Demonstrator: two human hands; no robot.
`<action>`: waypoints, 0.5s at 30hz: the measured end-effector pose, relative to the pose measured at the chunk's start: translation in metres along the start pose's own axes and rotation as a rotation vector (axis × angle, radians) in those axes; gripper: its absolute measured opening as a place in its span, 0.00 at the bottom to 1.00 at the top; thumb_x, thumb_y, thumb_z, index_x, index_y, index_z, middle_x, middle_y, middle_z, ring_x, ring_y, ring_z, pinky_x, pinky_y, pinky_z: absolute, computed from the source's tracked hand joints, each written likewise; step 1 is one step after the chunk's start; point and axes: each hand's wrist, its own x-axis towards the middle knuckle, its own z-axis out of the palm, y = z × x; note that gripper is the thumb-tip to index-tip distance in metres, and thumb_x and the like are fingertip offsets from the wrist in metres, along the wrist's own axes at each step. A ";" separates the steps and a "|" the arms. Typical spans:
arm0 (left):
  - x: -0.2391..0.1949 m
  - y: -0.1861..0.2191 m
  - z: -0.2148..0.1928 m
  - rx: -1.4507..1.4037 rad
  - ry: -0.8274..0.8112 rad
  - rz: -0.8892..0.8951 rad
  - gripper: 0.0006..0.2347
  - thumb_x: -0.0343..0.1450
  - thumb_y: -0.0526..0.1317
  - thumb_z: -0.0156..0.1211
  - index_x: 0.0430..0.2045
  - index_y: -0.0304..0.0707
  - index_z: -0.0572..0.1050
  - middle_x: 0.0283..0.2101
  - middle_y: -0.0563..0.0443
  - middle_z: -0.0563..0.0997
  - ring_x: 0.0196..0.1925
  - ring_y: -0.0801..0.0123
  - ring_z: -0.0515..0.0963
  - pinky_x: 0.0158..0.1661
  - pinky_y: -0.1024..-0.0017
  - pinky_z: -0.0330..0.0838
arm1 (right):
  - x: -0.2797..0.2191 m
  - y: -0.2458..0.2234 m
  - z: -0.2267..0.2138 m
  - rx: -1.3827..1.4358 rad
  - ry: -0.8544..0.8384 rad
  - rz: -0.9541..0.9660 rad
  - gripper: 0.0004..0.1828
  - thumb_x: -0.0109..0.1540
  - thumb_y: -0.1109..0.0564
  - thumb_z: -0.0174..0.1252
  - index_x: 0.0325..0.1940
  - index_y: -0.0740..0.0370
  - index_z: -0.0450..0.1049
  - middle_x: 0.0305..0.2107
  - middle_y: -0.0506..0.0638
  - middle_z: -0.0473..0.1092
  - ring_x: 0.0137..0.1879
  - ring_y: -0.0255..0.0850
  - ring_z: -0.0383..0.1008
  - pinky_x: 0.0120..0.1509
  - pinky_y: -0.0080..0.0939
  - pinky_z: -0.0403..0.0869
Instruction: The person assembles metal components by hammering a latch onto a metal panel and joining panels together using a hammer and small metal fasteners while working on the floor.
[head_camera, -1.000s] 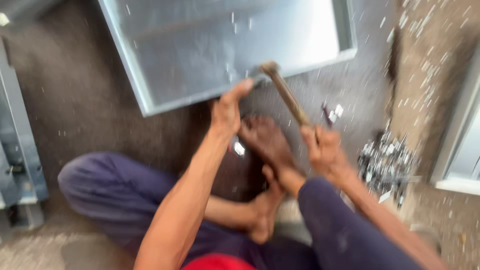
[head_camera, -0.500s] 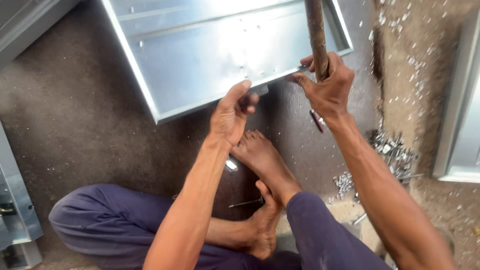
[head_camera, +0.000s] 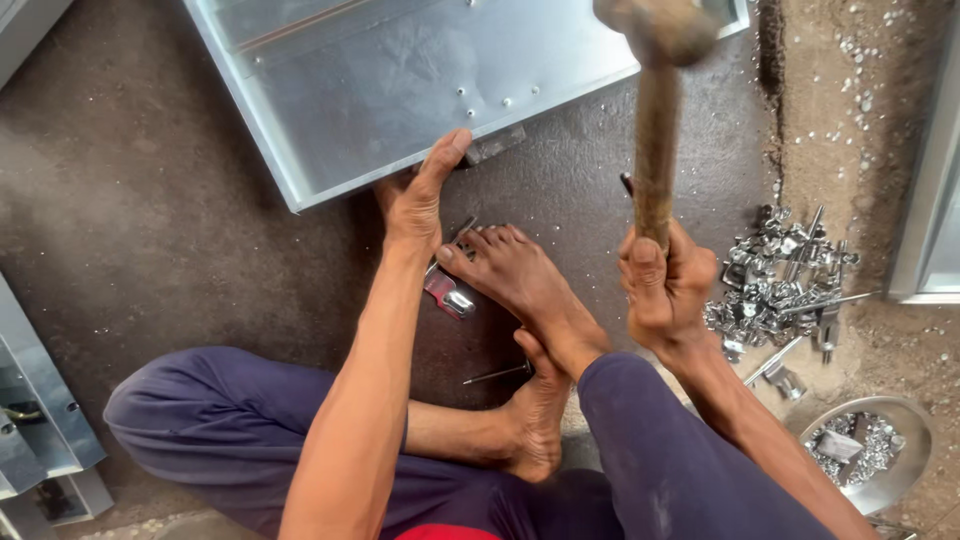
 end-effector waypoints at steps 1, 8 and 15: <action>-0.002 -0.003 -0.002 -0.014 -0.011 -0.002 0.39 0.58 0.32 0.80 0.62 0.33 0.60 0.53 0.33 0.78 0.57 0.53 0.81 0.65 0.62 0.71 | 0.002 0.001 0.003 -0.083 -0.012 -0.015 0.20 0.73 0.47 0.47 0.48 0.68 0.72 0.15 0.41 0.59 0.20 0.28 0.58 0.23 0.34 0.55; 0.001 0.004 0.003 0.047 -0.020 -0.003 0.40 0.57 0.37 0.81 0.62 0.33 0.61 0.56 0.36 0.78 0.59 0.55 0.79 0.67 0.56 0.64 | 0.019 -0.009 -0.015 -0.146 0.047 -0.147 0.21 0.69 0.42 0.53 0.37 0.63 0.67 0.20 0.47 0.61 0.23 0.34 0.61 0.24 0.39 0.58; 0.003 -0.001 0.002 0.081 -0.003 -0.029 0.43 0.56 0.42 0.82 0.65 0.30 0.60 0.57 0.31 0.79 0.63 0.53 0.77 0.71 0.57 0.58 | 0.002 0.018 -0.010 -0.439 -0.124 0.099 0.14 0.66 0.48 0.56 0.31 0.57 0.66 0.21 0.49 0.60 0.26 0.40 0.58 0.31 0.43 0.57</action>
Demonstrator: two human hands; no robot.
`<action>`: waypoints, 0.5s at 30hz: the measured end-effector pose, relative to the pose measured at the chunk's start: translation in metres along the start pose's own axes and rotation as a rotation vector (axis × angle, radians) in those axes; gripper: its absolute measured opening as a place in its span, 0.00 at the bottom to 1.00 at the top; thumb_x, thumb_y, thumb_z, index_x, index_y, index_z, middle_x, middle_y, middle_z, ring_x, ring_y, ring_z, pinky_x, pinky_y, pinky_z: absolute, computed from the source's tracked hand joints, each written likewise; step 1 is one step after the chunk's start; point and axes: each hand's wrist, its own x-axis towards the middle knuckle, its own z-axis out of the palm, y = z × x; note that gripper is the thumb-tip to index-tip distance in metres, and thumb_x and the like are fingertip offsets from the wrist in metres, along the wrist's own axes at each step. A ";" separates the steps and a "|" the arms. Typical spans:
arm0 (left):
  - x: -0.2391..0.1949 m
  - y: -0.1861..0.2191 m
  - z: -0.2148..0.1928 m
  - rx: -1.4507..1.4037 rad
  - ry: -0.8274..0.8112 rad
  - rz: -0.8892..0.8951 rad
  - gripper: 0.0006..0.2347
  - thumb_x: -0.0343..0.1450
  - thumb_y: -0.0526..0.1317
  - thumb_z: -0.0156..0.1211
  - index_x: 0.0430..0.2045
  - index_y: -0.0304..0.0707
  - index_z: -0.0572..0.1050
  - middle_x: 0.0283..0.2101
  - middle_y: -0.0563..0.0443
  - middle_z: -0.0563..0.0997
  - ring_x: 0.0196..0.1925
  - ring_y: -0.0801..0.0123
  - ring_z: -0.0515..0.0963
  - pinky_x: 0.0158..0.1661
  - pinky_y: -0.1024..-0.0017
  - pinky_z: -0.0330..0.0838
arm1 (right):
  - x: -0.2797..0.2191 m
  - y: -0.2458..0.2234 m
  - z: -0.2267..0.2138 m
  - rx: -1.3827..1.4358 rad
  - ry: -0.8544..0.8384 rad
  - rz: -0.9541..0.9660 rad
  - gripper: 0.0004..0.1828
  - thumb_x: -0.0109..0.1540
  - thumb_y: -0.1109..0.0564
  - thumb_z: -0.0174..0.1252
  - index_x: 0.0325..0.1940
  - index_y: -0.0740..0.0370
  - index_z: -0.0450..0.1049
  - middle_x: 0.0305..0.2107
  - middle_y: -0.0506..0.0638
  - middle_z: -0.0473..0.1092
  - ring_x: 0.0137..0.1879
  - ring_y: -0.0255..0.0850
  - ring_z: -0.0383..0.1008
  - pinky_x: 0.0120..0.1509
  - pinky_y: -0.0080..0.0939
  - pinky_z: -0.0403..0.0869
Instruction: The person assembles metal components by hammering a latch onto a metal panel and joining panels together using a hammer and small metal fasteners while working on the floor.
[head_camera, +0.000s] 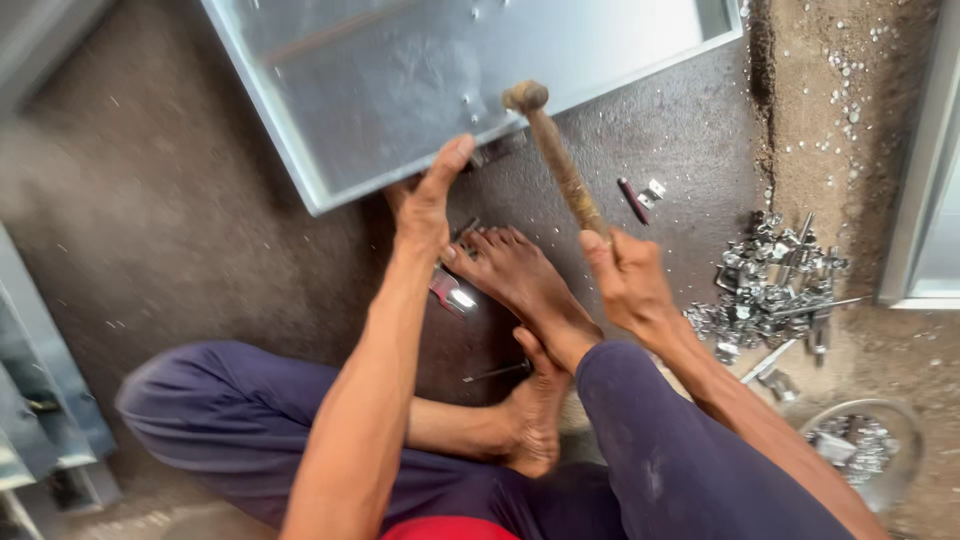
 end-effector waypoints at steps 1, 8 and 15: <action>0.003 0.003 0.001 0.009 -0.047 -0.010 0.42 0.57 0.42 0.81 0.65 0.28 0.61 0.59 0.34 0.79 0.65 0.55 0.76 0.72 0.58 0.58 | 0.003 -0.002 -0.001 0.123 -0.066 0.207 0.17 0.70 0.45 0.55 0.33 0.57 0.67 0.18 0.48 0.59 0.25 0.38 0.59 0.30 0.41 0.58; -0.007 -0.001 -0.001 -0.019 0.022 0.074 0.42 0.55 0.42 0.83 0.63 0.25 0.64 0.54 0.41 0.78 0.56 0.57 0.78 0.65 0.57 0.67 | -0.009 -0.022 -0.003 0.866 0.146 -0.186 0.19 0.62 0.42 0.60 0.39 0.61 0.72 0.28 0.51 0.69 0.36 0.40 0.68 0.39 0.42 0.67; -0.025 0.034 0.019 0.141 0.177 0.070 0.28 0.58 0.42 0.79 0.50 0.40 0.69 0.36 0.49 0.76 0.31 0.69 0.73 0.33 0.67 0.72 | -0.035 0.013 0.009 0.019 0.093 0.064 0.14 0.68 0.49 0.53 0.40 0.63 0.73 0.15 0.57 0.64 0.19 0.49 0.67 0.26 0.49 0.66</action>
